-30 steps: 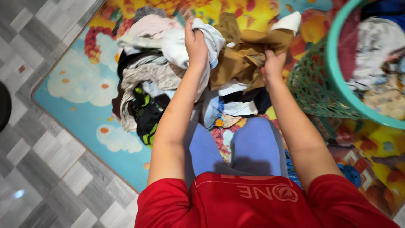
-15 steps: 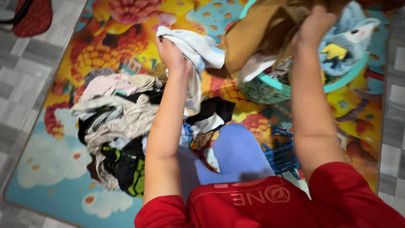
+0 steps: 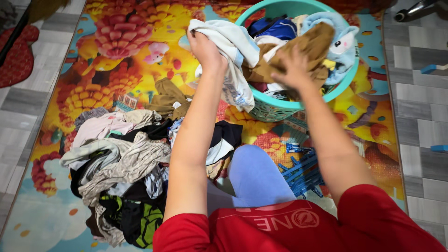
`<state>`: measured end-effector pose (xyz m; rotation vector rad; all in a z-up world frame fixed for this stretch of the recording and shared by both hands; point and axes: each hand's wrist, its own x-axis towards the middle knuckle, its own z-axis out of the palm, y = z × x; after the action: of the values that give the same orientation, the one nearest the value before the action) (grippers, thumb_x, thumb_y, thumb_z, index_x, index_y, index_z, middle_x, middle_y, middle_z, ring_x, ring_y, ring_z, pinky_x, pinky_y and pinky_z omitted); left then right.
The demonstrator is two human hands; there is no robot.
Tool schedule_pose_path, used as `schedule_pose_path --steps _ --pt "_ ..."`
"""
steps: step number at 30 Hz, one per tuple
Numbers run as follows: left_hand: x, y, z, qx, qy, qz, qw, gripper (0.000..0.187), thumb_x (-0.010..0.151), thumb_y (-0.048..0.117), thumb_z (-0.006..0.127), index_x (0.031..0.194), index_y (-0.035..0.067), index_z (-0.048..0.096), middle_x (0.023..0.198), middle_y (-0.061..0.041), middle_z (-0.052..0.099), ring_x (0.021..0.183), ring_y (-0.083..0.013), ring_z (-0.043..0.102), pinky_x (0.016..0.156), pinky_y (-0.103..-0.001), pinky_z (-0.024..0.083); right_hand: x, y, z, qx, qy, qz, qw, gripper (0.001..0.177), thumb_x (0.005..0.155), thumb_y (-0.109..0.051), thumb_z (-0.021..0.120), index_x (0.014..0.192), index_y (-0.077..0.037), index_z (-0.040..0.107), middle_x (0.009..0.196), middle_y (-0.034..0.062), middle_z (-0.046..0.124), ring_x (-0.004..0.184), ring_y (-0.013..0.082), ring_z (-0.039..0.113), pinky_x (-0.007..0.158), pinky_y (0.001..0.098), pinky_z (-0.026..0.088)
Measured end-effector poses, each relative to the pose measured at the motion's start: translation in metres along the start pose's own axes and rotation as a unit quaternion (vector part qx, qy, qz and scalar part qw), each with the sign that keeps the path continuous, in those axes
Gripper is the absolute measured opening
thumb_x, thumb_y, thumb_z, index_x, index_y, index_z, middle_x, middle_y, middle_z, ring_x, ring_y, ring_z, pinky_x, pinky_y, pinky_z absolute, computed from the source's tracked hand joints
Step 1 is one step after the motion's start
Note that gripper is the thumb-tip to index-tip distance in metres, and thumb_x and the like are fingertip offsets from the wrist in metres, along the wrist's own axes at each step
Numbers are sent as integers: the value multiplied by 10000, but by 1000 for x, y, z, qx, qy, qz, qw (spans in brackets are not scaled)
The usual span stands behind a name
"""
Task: The person sorts clothing from a pile on the floor and places the items into a plastic laundry basket.
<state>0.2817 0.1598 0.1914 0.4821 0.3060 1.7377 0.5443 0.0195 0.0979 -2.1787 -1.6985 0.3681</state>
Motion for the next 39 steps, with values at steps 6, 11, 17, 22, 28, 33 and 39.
schedule_pose_path --steps 6,11,17,22,28,33,39 --pt "-10 -23 20 17 -19 -4 1000 217 1090 147 421 1253 39 516 1076 -95 614 957 -213 614 849 -358 539 -11 -20 5 -90 -137 91 982 773 855 -609 694 1537 -443 371 1739 42 -26 1566 438 46 1165 769 18" --pt "-11 -21 38 -22 -12 -52 998 233 1076 155 409 1265 46 492 1079 -87 606 957 -213 626 853 -381 549 -39 -80 -35 -146 -91 120 978 702 889 -494 724 1546 -380 506 1787 25 137 1625 428 123 1249 748 74" --pt "-19 -3 88 -144 -31 -229 962 307 1057 294 410 1111 50 588 1055 -112 701 990 -279 680 928 -434 555 -36 -123 6 435 56 -296 848 1303 744 -431 872 1447 34 -121 1550 266 169 1417 377 237 1110 428 305" --pt "-33 23 79 -185 -154 -128 962 211 1058 218 466 962 83 597 869 -38 610 808 -205 633 772 -387 554 30 -113 11 719 -56 -110 684 682 956 -444 613 1508 -76 455 1448 83 594 1271 214 618 1055 375 552" --pt "-21 13 25 350 -246 111 897 162 850 -3 560 976 65 635 973 -41 566 819 -180 570 725 -329 509 119 -25 -44 755 95 -73 645 630 930 -493 542 1434 -119 486 1353 107 566 1169 279 588 943 437 554" --pt "-34 -28 -8 559 -291 148 762 203 802 49 620 987 99 689 1107 -106 569 1067 -252 570 995 -369 490 140 49 -11 616 247 -76 744 697 885 -489 600 1475 -178 399 1429 113 405 1237 344 436 982 507 483" --pt "-72 -32 3 729 -339 79 589 965 676 357 893 1463 209 356 1507 -222 314 1394 -445 363 1134 -529 344 95 -13 -38 194 146 -60 968 822 830 -484 669 1524 -249 295 1521 119 213 1318 422 253 1029 590 398"
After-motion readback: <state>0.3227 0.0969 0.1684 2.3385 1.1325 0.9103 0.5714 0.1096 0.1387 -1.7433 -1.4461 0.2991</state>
